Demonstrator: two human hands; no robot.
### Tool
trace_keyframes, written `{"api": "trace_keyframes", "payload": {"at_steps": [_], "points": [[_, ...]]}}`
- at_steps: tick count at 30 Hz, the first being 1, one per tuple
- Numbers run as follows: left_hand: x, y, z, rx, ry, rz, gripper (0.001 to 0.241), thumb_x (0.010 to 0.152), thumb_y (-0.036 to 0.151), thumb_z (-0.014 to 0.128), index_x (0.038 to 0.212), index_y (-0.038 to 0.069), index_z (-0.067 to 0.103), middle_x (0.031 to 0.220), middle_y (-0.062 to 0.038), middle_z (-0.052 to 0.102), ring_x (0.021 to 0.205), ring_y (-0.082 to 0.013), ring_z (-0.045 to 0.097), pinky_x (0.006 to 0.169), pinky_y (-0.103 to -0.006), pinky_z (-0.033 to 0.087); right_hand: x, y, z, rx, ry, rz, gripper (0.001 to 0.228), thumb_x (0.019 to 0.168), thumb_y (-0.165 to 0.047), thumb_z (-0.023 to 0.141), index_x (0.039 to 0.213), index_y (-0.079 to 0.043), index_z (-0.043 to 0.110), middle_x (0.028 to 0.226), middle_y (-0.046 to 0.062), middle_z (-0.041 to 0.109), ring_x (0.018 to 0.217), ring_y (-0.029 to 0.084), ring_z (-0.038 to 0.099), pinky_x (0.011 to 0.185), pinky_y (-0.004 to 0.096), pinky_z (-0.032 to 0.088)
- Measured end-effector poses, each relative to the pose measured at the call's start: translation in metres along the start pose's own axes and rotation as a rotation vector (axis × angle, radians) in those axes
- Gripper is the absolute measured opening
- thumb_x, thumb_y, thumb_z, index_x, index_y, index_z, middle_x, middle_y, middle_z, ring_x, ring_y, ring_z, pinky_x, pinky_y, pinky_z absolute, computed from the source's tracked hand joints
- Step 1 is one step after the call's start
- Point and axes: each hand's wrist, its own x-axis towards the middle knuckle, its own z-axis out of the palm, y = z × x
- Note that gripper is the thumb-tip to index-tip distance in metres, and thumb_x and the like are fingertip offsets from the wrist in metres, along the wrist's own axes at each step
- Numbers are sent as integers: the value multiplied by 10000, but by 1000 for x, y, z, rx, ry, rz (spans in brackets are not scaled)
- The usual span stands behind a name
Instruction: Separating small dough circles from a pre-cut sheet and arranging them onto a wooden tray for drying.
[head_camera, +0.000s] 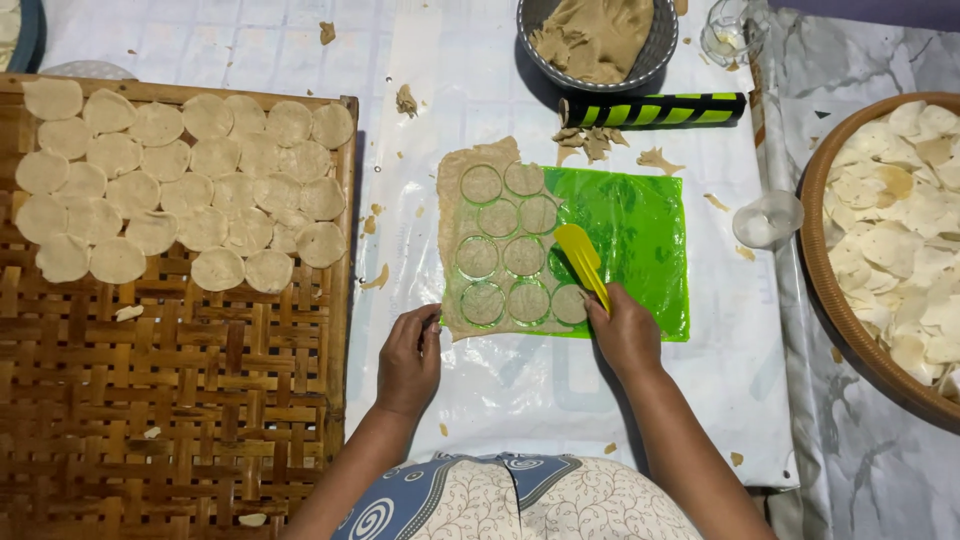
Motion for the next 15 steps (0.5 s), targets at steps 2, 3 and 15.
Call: {"api": "trace_keyframes", "payload": {"at_steps": [2,3,15], "points": [[0,-2,0,-4,3,-3,235,1009,59,551,1211,39,668,1022,-108,681,886,-287,734,694,-362,629,9,8,1,34,19,28,229,949,-371,690,1030,-162,646,870,197,730,935,459,709,803,576,554],[0,-3,1,-10,3,-6,233,1008,61,552,1209,38,669,1020,-111,682,887,-290,735,697,-360,632,13,13,1,68,39,59,215,946,-367,687,1017,-166,660,856,196,730,929,456,709,796,566,550],[2,-2,1,28,-4,19,233,995,44,552,1199,43,665,1022,-98,679,914,-290,735,730,-368,637,21,19,2,203,24,16,196,926,-298,740,1037,-146,687,802,195,712,827,406,711,723,501,540]]}}
